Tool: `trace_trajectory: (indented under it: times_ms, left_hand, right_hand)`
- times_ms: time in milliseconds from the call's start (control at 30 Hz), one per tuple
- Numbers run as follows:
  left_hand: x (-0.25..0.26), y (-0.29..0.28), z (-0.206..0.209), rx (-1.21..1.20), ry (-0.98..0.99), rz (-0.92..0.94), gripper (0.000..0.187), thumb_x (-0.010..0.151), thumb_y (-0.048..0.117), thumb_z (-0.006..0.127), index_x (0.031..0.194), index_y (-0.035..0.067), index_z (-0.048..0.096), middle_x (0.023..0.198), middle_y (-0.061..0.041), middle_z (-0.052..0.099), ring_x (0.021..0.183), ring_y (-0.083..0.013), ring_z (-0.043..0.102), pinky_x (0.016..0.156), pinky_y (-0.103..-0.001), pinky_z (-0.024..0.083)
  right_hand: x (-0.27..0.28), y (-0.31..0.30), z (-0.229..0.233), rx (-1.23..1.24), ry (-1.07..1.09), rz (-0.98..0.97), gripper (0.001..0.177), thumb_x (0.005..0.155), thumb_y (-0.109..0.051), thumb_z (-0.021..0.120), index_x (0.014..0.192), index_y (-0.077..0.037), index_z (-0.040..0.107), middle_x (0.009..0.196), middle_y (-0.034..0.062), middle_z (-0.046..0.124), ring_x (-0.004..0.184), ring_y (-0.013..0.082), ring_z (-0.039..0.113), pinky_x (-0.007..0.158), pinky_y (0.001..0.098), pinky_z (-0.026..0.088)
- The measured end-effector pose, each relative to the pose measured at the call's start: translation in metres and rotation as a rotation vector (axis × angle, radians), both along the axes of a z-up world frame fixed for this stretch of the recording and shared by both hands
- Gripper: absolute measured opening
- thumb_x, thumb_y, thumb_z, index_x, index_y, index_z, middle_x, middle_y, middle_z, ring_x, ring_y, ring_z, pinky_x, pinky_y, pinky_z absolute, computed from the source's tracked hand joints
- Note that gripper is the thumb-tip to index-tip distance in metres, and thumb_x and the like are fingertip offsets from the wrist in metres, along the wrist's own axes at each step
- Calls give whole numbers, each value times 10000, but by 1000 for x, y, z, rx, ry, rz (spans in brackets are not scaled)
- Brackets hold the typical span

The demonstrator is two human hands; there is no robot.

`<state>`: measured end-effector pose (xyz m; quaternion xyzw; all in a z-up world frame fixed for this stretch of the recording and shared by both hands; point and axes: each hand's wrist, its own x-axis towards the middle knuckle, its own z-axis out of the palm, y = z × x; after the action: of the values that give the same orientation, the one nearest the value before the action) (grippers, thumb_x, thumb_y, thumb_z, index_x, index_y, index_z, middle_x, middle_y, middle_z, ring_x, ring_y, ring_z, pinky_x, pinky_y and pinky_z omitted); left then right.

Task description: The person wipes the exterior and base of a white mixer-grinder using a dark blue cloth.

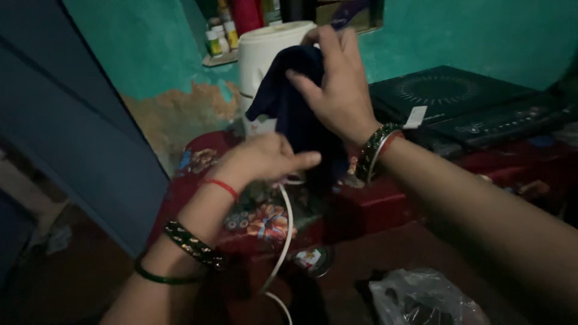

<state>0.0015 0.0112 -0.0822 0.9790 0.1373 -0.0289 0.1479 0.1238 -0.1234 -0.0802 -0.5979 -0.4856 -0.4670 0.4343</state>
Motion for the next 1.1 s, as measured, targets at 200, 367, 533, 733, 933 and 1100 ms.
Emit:
trace_trajectory:
  times_ms: [200,367,533,733,933,1100]
  left_hand:
    - [22,-8,-11,-14,-604,-68,778,750,480,777,1351,58,518,1156,-244,669,1073,-408,652,894,-498,516]
    - [39,7,-29,-29,-974,-88,423,920,322,681,1254,70,614,1183,-278,683,1078,-463,667,929,-531,533]
    - [15,35,10,-342,-1184,-107,382,945,135,634,1255,14,445,1168,-291,681,1069,-481,660,865,-550,532]
    - [-23,31,27,-21,-1320,-227,440,892,-48,596,1289,72,449,1162,-269,653,1064,-445,666,833,-519,555]
    - [-13,40,28,-136,-1176,-43,423,946,33,569,1325,221,556,1120,-193,696,1018,-404,688,824,-508,563]
    - [6,53,32,-195,-1228,-6,362,911,76,614,1243,218,622,1050,-178,727,982,-416,682,814,-532,540]
  right_hand:
    - [-7,-4,18,198,690,672,431,906,-170,741,1214,-97,448,1152,107,639,1073,242,684,909,433,634]
    - [-40,-10,37,300,918,822,434,928,-153,687,1276,-114,431,1172,86,623,1064,220,707,863,433,646]
    - [-51,-8,42,219,800,704,524,950,-185,712,1313,-134,337,1188,90,623,1069,238,721,871,449,663]
    - [-28,-13,29,154,840,63,269,1007,-328,684,1130,-103,604,1007,25,693,897,126,690,746,294,606]
    - [-28,-20,24,90,932,76,277,1028,-367,642,1094,-112,556,903,16,613,770,123,604,649,318,521]
    - [-12,-6,31,110,747,41,263,1051,-332,642,1118,-98,542,991,10,639,847,94,626,733,294,558]
